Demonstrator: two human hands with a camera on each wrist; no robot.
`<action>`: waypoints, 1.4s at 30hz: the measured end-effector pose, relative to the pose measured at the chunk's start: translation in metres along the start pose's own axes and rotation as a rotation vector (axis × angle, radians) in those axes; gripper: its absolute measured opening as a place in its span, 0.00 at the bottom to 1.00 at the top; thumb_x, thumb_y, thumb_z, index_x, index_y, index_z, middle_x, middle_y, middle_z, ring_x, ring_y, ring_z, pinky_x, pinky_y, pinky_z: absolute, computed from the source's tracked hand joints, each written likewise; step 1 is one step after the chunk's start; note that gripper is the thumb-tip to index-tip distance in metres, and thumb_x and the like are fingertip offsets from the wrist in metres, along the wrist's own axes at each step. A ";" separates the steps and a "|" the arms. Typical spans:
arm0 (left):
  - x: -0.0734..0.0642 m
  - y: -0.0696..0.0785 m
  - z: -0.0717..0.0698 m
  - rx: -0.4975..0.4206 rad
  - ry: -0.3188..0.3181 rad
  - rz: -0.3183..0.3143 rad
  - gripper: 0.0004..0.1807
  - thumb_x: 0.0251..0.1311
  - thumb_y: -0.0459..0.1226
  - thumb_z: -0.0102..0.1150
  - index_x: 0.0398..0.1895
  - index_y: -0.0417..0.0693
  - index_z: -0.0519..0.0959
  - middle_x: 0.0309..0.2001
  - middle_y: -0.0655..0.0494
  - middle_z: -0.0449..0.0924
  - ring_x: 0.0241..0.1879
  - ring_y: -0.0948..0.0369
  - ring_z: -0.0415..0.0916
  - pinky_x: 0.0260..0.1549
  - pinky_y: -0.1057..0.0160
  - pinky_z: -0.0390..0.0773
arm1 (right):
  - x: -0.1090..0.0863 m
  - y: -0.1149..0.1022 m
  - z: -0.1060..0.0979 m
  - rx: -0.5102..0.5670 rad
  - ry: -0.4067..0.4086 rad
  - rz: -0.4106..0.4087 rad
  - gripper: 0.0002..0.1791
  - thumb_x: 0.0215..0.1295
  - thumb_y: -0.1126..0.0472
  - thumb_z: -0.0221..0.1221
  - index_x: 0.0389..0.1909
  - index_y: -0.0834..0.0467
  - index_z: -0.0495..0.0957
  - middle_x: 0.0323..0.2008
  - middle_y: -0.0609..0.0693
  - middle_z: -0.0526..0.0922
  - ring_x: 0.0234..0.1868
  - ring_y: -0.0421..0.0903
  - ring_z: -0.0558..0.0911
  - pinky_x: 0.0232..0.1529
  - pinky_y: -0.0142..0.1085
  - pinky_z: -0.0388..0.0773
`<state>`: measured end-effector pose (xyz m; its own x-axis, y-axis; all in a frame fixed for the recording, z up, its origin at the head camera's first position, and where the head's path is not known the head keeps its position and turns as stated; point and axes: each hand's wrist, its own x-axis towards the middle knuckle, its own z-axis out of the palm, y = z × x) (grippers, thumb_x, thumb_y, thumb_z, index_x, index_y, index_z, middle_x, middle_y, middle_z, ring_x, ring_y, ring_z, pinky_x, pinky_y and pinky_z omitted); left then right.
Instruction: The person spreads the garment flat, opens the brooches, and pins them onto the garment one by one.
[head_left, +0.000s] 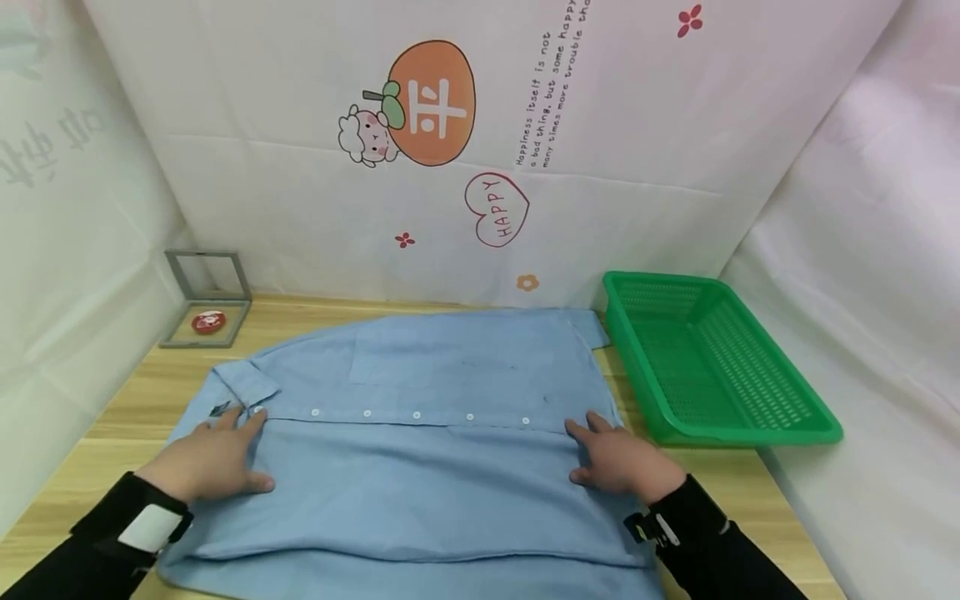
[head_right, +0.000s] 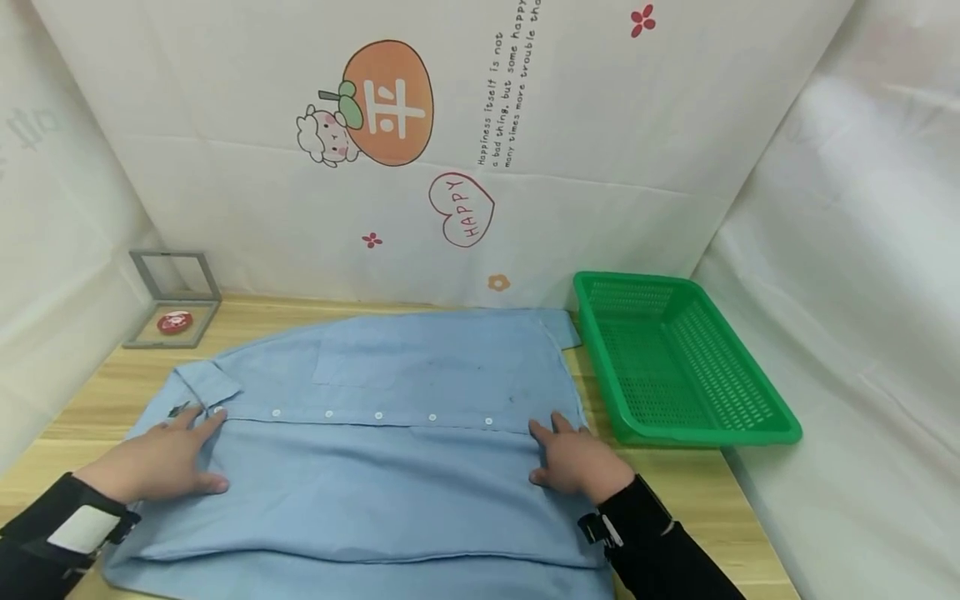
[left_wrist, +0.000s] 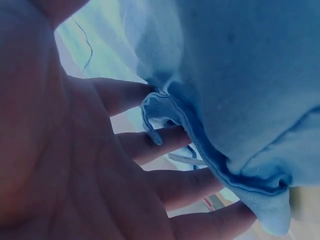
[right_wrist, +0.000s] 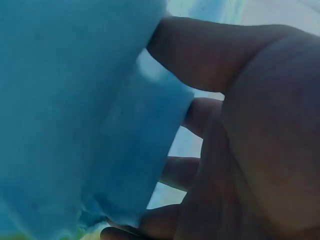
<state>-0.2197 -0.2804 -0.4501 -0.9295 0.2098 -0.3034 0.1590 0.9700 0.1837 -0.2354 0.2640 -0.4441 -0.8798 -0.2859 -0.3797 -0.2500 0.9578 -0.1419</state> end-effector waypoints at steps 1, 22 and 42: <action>0.000 -0.001 -0.001 -0.004 -0.003 -0.002 0.65 0.42 0.68 0.69 0.70 0.26 0.61 0.63 0.14 0.54 0.53 0.15 0.58 0.41 0.25 0.69 | -0.001 0.001 0.001 0.012 -0.005 0.000 0.43 0.61 0.46 0.69 0.73 0.60 0.65 0.69 0.74 0.59 0.62 0.77 0.66 0.57 0.62 0.69; 0.079 0.016 -0.040 0.107 0.331 0.171 0.11 0.63 0.34 0.60 0.42 0.32 0.81 0.35 0.40 0.79 0.34 0.45 0.79 0.32 0.44 0.78 | 0.052 -0.023 -0.050 -0.148 0.145 -0.068 0.15 0.67 0.56 0.63 0.45 0.64 0.80 0.35 0.54 0.82 0.37 0.51 0.81 0.37 0.45 0.79; 0.192 0.069 -0.033 -0.148 0.298 0.207 0.21 0.65 0.34 0.61 0.58 0.33 0.75 0.51 0.35 0.79 0.52 0.39 0.75 0.48 0.40 0.72 | 0.198 -0.014 -0.062 -0.050 0.203 -0.031 0.29 0.76 0.66 0.45 0.76 0.60 0.57 0.74 0.59 0.60 0.73 0.57 0.59 0.68 0.56 0.58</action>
<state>-0.3978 -0.1775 -0.4649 -0.9422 0.3333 0.0355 0.3239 0.8781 0.3522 -0.4317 0.1956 -0.4604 -0.9336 -0.3079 -0.1833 -0.2933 0.9505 -0.1026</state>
